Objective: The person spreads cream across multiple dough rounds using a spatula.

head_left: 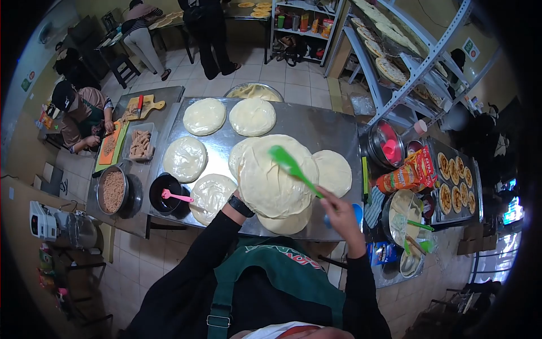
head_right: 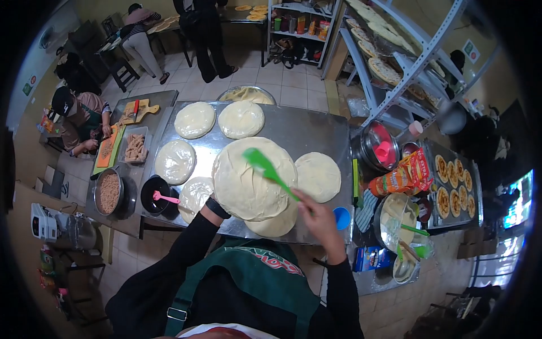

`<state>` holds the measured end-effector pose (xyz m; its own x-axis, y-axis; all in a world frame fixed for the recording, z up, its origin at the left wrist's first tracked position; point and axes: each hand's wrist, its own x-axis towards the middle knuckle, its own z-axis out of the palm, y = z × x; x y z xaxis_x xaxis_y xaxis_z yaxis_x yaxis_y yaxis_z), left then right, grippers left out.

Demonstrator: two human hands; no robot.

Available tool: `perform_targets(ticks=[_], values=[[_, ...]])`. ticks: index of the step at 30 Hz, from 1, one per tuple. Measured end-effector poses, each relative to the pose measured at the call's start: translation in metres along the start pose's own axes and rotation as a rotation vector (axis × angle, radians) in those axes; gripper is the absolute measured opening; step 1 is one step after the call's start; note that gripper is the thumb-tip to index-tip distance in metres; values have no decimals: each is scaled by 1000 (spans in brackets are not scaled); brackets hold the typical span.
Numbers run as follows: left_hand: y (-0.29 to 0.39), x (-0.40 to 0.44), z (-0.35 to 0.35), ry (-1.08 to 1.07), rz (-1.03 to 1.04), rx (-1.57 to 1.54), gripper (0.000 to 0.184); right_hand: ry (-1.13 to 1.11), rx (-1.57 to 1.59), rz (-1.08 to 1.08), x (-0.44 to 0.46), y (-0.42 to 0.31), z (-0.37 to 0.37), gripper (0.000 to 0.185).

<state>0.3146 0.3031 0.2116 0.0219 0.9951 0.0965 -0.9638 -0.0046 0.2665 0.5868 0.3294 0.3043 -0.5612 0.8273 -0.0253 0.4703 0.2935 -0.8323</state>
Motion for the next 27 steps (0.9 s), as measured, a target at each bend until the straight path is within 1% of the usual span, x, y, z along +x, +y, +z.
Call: perform_targets(ticks=[3, 4, 6, 9, 12, 16, 19, 22, 25, 27], values=[[9, 0, -1, -23, -3, -5, 48, -217, -206, -2, -20, -18, 3, 35], [10, 10, -1, -31, -2, -9, 49, -274, -209, 5, -28, -19, -2, 35], [20, 0, -5, -39, -4, -21, 49, -392, -212, 26, -45, -13, -17, 35], [20, 6, -10, -45, -7, -39, 49, -239, 170, 76, -56, 16, -27, 34], [10, -2, -12, -62, -9, -54, 49, 33, 185, 61, -42, 14, -25, 34], [-1, 10, -10, -94, -24, -66, 49, 88, -244, -116, -33, -15, -4, 39], [3, 4, -14, -116, -35, -78, 50, 111, -567, -328, -42, -10, -5, 43], [14, -7, -21, -137, -36, -97, 50, 221, -714, -227, -52, 15, -27, 43], [5, -24, -27, -156, -57, -114, 50, 338, -572, -123, -43, 18, -45, 41], [-1, -22, -27, -172, -75, -124, 50, 362, -306, -155, -26, 24, -41, 38]])
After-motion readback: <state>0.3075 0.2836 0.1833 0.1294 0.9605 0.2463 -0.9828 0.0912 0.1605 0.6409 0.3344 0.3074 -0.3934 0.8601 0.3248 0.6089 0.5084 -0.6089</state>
